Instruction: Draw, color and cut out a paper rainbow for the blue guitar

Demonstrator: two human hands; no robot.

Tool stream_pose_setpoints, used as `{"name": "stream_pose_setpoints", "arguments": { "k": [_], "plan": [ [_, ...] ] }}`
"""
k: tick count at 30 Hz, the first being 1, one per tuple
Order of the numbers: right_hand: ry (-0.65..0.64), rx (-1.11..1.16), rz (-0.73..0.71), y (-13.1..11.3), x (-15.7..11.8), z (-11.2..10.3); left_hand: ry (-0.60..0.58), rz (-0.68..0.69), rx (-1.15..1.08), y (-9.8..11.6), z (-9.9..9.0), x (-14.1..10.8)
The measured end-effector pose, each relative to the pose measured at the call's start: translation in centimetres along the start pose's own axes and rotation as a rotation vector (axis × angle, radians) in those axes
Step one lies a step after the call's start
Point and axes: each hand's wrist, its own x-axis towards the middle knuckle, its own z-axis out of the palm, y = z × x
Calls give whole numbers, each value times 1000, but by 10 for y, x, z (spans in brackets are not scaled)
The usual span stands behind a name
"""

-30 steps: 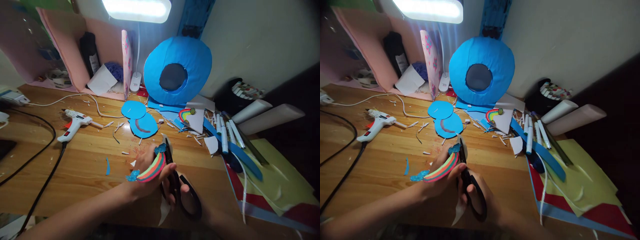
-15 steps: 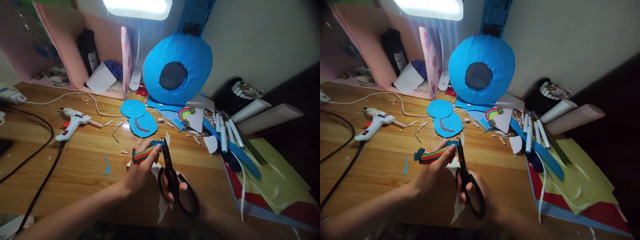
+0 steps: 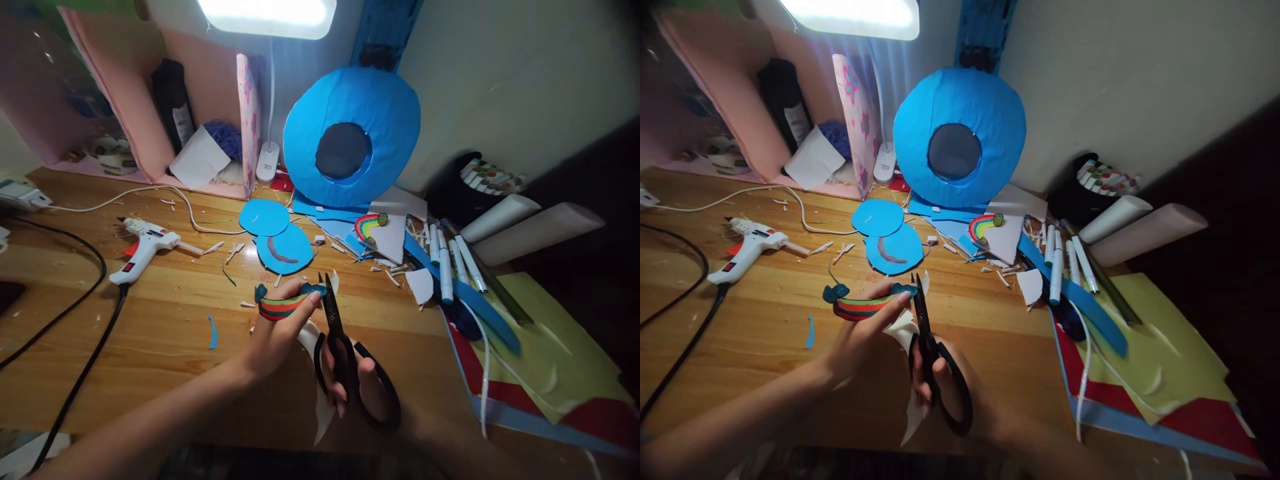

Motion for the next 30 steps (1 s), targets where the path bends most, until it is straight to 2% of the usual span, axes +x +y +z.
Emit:
{"name": "stream_pose_setpoints", "arguments": {
  "k": [5, 13, 18, 26, 30],
  "plan": [
    [-20, -42, 70, -9, 0, -1, 13, -19, -13, -1, -3, 1],
    [-48, -40, 93, -12, 0, -3, 59, -56, -85, -14, -5, 3],
    [-54, -45, 98, -15, -1, -3, 93, -53, -105, -14, -7, 8],
    [-46, -2, 61, 3, -2, -7, 44, -22, -43, -11, -12, 13],
    [-74, -19, 67, 3, -5, -9, 14, -25, -26, -11, -15, 14]
  ]
}}
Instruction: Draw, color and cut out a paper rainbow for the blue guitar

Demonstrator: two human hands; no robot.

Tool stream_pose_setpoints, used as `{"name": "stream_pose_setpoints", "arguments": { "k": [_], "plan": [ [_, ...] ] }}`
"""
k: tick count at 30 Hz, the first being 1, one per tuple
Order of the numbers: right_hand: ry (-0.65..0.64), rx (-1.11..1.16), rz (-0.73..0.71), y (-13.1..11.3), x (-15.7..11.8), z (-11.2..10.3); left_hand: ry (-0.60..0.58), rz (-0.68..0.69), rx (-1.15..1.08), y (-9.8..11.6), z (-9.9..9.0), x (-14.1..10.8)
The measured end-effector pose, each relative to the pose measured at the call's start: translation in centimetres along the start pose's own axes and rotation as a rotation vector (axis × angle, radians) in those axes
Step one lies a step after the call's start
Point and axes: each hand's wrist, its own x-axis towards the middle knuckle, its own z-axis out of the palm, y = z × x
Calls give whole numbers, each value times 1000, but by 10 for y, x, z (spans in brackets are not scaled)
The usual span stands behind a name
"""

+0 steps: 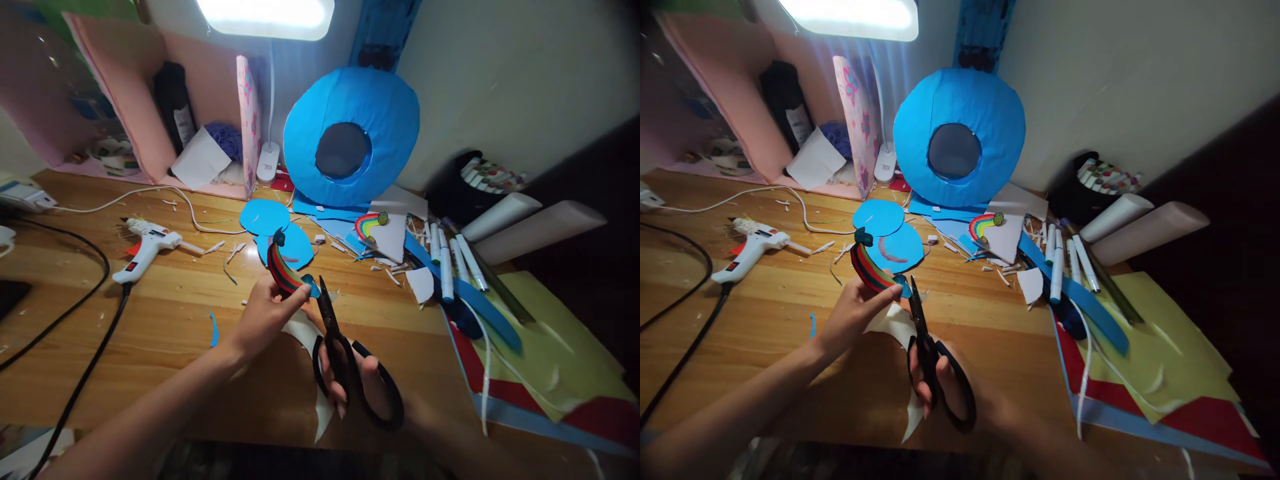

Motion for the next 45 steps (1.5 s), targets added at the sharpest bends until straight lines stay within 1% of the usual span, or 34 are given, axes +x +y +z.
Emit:
{"name": "stream_pose_setpoints", "arguments": {
  "k": [5, 11, 18, 20, 23, 27, 34, 37, 41, 45],
  "plan": [
    [-21, 28, 41, -5, 0, 1, -27, 3, -2, 0, -2, 1],
    [-13, 89, 38, -5, -2, 1, -50, -3, -29, 0, -3, 1],
    [5, 65, 85, -22, -3, 6, -48, -11, -60, 4, -3, 1],
    [2, 59, 93, -21, -2, 6, -43, -12, -64, 4, -2, 2],
    [-12, 46, 80, -12, -1, 1, -37, -15, -71, 4, -2, 2],
    [9, 32, 65, -3, -2, -2, -45, -16, -84, 4, -2, 1],
    [-15, 28, 40, -11, 0, 3, -45, -10, -105, 2, -1, 2],
    [-27, 42, 25, -10, 2, 2, -47, -10, -107, 1, -1, 2],
    [-22, 77, 44, -7, 2, 0, -45, -12, -103, -1, -2, 3],
    [-32, 90, 49, -11, 1, 1, -12, -11, -91, -4, -3, 3]
  ]
}}
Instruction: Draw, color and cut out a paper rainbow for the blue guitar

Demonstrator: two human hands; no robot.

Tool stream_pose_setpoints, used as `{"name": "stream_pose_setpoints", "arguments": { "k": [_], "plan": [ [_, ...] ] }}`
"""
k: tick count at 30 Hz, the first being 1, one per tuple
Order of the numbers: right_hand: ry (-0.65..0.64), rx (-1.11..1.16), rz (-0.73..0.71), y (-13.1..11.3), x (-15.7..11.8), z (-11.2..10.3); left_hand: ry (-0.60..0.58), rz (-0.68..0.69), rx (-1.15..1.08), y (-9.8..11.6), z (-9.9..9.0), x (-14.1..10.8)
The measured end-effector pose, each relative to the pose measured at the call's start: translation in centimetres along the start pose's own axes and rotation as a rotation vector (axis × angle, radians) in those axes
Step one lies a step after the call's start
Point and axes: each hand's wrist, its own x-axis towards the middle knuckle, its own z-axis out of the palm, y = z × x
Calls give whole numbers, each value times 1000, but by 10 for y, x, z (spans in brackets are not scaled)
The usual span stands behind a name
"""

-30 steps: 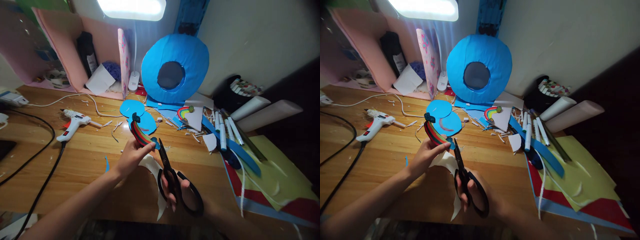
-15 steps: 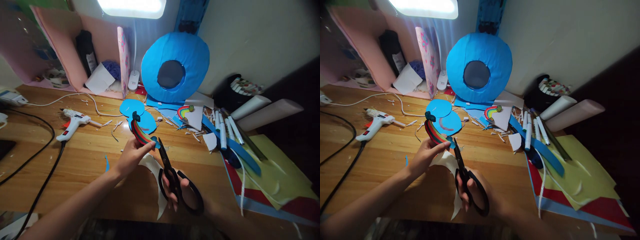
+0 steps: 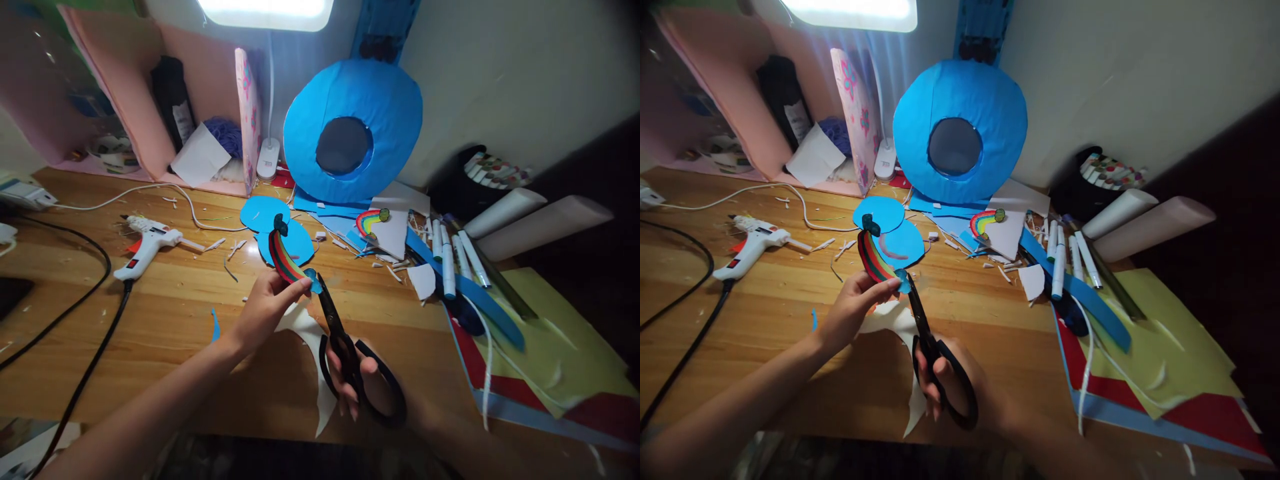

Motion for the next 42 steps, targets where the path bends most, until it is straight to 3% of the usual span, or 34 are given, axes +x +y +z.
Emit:
{"name": "stream_pose_setpoints", "arguments": {
  "k": [3, 10, 17, 25, 42],
  "plan": [
    [-1, -5, 0, -4, -1, 2, 22, 3, 2, -1, -1, 0],
    [19, -39, 32, -7, -1, 5, -50, 13, -58, 0, -2, 3],
    [14, -62, -34, -3, 1, 4, -85, 7, -77, 0, -4, 3],
    [21, -25, -31, -16, 4, 15, -104, 7, -64, 1, -3, 2],
    [3, -72, 18, -13, -1, 8, -147, -10, -34, 1, -2, 0]
  ]
}}
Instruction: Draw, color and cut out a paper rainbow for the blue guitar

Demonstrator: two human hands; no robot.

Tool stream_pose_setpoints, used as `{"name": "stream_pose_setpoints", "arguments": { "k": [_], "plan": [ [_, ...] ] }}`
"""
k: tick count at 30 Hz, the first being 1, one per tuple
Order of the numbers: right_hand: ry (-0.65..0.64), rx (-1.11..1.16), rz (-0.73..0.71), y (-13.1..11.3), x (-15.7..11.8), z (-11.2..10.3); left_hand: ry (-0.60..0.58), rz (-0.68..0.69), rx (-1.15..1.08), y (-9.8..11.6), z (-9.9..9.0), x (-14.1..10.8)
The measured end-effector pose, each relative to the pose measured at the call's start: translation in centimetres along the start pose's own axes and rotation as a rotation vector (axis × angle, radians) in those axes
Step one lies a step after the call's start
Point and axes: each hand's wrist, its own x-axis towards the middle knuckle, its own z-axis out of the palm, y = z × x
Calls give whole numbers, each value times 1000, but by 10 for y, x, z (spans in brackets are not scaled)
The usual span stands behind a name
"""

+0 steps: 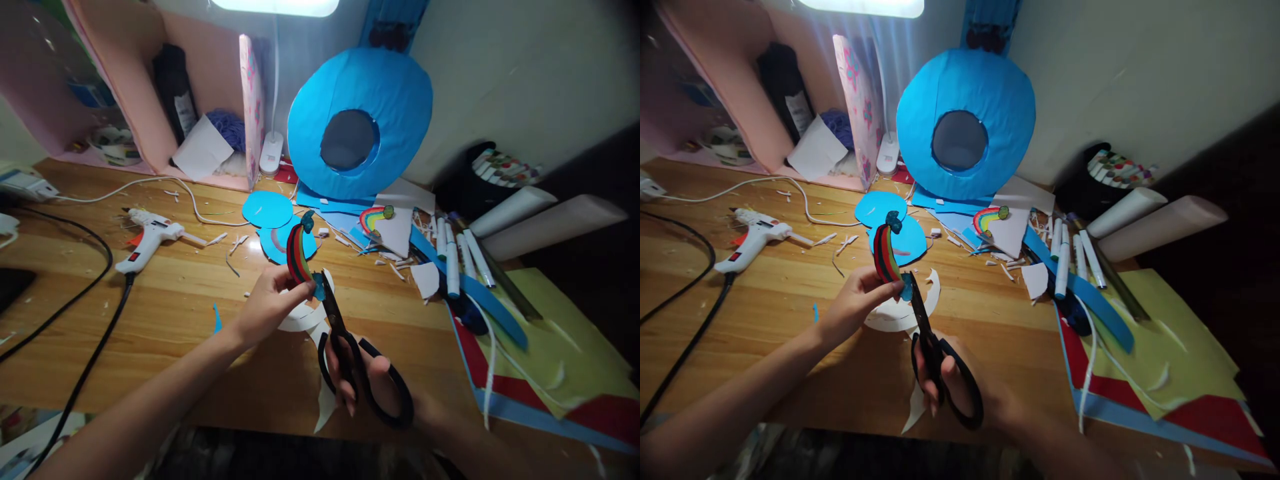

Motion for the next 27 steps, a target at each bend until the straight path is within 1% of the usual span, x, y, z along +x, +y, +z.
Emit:
{"name": "stream_pose_setpoints", "arguments": {
  "k": [7, 13, 20, 27],
  "plan": [
    [-7, -38, 2, -3, 1, -1, 1, -23, -18, 0, 1, 0],
    [29, -45, 13, -2, 1, -1, 14, -54, -35, 0, 2, 0],
    [32, 32, 2, 5, -2, -5, 35, -59, -20, 2, 8, -2],
    [58, -19, -40, 0, 0, -1, -41, -46, 63, 10, 16, -10]
  ]
}}
